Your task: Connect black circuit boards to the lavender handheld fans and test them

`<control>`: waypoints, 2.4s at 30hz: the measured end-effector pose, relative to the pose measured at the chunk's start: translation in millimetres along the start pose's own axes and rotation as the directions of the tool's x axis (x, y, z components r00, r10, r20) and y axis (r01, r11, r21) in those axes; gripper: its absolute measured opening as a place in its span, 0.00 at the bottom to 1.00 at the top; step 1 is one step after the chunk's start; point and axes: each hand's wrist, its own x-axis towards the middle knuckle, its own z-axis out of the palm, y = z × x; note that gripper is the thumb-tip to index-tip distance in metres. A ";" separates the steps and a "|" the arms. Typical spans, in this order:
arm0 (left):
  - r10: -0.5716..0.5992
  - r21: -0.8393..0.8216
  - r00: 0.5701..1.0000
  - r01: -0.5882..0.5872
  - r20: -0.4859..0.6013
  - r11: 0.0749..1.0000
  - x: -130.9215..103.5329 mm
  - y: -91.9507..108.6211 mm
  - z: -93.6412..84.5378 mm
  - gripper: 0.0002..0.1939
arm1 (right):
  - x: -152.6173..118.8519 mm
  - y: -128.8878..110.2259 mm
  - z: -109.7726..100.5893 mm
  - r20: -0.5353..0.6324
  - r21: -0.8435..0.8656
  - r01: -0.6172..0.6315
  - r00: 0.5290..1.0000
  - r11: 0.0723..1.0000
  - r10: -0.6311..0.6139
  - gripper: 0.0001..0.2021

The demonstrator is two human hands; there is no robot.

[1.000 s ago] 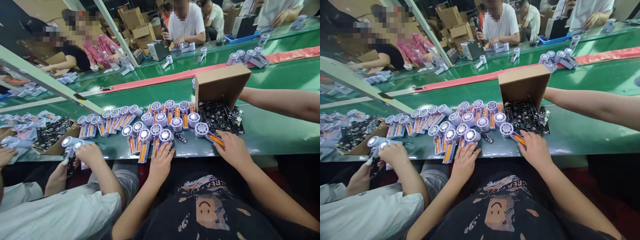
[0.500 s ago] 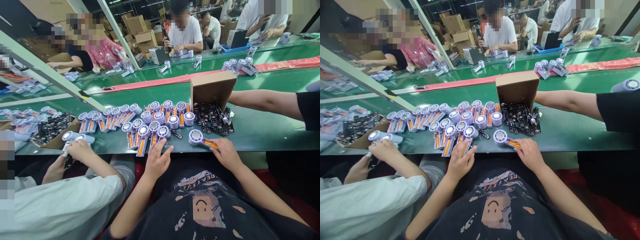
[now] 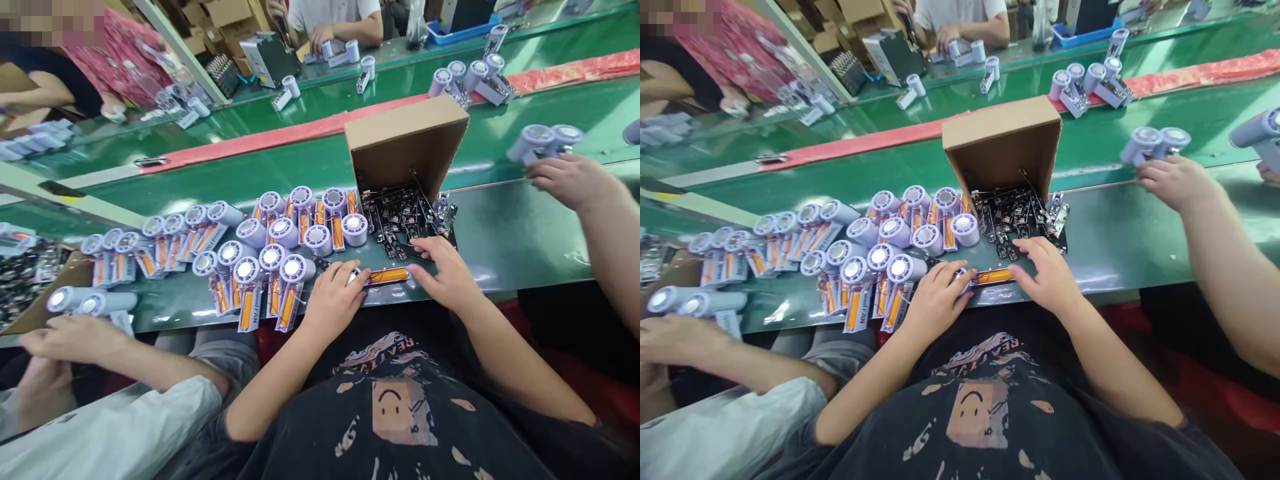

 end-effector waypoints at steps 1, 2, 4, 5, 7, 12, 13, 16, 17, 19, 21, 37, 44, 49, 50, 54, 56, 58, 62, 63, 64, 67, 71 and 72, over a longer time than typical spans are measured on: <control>0.002 -0.008 1.000 -0.002 -0.002 1.000 0.2 -0.5 -0.9 0.20 | 8.7 -0.9 -4.8 0.084 -0.068 -0.088 0.992 0.994 0.094 0.17; 0.001 -0.013 1.000 -0.001 0.001 1.000 0.3 -0.4 -2.2 0.20 | 18.0 -2.9 -7.2 0.195 -0.179 -0.158 0.962 0.971 0.192 0.15; -0.004 -0.017 1.000 0.004 0.015 1.000 0.3 0.3 -5.3 0.20 | 36.3 -9.3 -5.0 0.341 -0.365 -0.193 0.883 0.911 0.323 0.14; -0.002 -0.023 1.000 0.002 0.021 1.000 -0.1 0.5 -6.7 0.20 | 44.1 -12.8 -1.2 0.374 -0.416 -0.190 0.855 0.889 0.358 0.14; 0.005 -0.050 1.000 -0.004 0.022 0.999 -2.2 -0.2 -8.7 0.21 | 55.3 -18.4 7.5 0.393 -0.476 -0.183 0.831 0.860 0.394 0.14; -0.010 -0.180 0.985 -0.021 -0.170 0.984 -21.5 -8.7 -14.2 0.20 | 52.3 -18.7 -2.7 0.236 -0.589 -0.212 0.878 0.780 0.417 0.10; -0.009 -0.234 0.970 -0.050 -0.244 0.971 -26.8 -9.8 -15.9 0.19 | 46.8 -19.2 -11.8 0.166 -0.570 -0.237 0.904 0.787 0.393 0.10; -0.045 -0.542 0.957 -0.123 -0.286 0.831 -39.6 -7.0 -18.8 0.15 | 23.0 -30.9 -37.0 0.056 -0.302 -0.111 0.989 0.947 0.134 0.07; -0.062 -0.686 0.977 -0.098 -0.205 0.721 -42.0 -3.9 -17.7 0.14 | 13.9 -38.4 -40.5 0.119 -0.165 0.001 0.993 0.986 0.019 0.08; -0.050 -0.915 0.999 0.038 0.020 0.401 -44.0 4.5 -11.4 0.19 | -2.9 -54.8 -36.4 0.256 0.027 0.210 0.944 0.977 -0.210 0.09; -0.057 -0.983 0.986 0.159 0.154 0.091 -44.1 13.5 -0.9 0.23 | -14.0 -66.9 -21.4 0.309 0.099 0.333 0.885 0.938 -0.347 0.11; -0.247 -0.869 0.966 0.181 0.070 0.461 -46.4 9.3 9.3 0.11 | 9.4 -31.9 24.7 0.045 0.202 0.008 0.999 0.979 -0.018 0.08; -0.303 -0.800 0.953 0.174 -0.010 0.574 -37.3 12.9 4.0 0.09 | 5.6 -32.4 23.3 0.017 0.372 0.065 0.997 0.926 -0.077 0.06; -0.205 -0.526 0.976 0.134 -0.078 0.840 -17.8 15.4 -2.4 0.10 | -4.1 -37.1 27.6 0.036 0.359 0.218 0.968 0.907 -0.247 0.06; -0.161 -0.465 0.981 0.093 -0.107 0.880 -15.1 14.8 -0.7 0.10 | -7.2 -38.0 28.4 0.037 0.348 0.240 0.962 0.906 -0.269 0.06; -0.089 -0.444 0.978 -0.004 -0.187 0.896 -12.9 8.5 8.8 0.09 | -19.2 -40.5 32.5 0.043 0.285 0.244 0.963 0.927 -0.266 0.07; -0.168 -0.531 0.973 0.058 -0.161 0.845 -15.7 5.3 9.2 0.09 | -22.1 -41.9 34.0 0.043 0.224 0.191 0.978 0.956 -0.205 0.08; -0.293 -0.622 0.954 0.195 -0.059 0.759 -19.5 4.0 6.3 0.08 | -22.0 -44.7 34.9 0.022 0.116 0.143 0.989 0.983 -0.146 0.08; -0.475 -0.796 0.848 0.449 0.237 0.405 -28.9 8.6 4.4 0.12 | -17.5 -56.6 38.1 -0.053 -0.066 0.288 0.955 0.955 -0.291 0.03; -0.497 -0.835 0.811 0.481 0.307 0.269 -31.6 10.5 6.4 0.14 | -16.5 -60.1 39.6 -0.046 -0.091 0.348 0.934 0.933 -0.353 0.04; -0.511 -0.862 0.774 0.493 0.373 0.117 -34.3 12.3 9.3 0.16 | -15.8 -63.4 41.3 -0.023 -0.106 0.395 0.916 0.913 -0.400 0.06; -0.493 -0.841 0.682 0.463 0.540 -0.281 -40.5 16.9 19.1 0.23 | -15.1 -70.8 45.6 0.052 -0.035 0.426 0.904 0.904 -0.425 0.13; -0.504 -0.817 0.645 0.408 0.574 -0.408 -41.1 19.2 24.5 0.24 | -14.3 -74.0 47.5 0.063 0.116 0.463 0.879 0.879 -0.472 0.21; -0.515 -0.822 0.644 0.394 0.566 -0.411 -40.4 19.0 24.4 0.24 | -13.7 -73.8 48.0 0.068 0.083 0.481 0.871 0.873 -0.487 0.18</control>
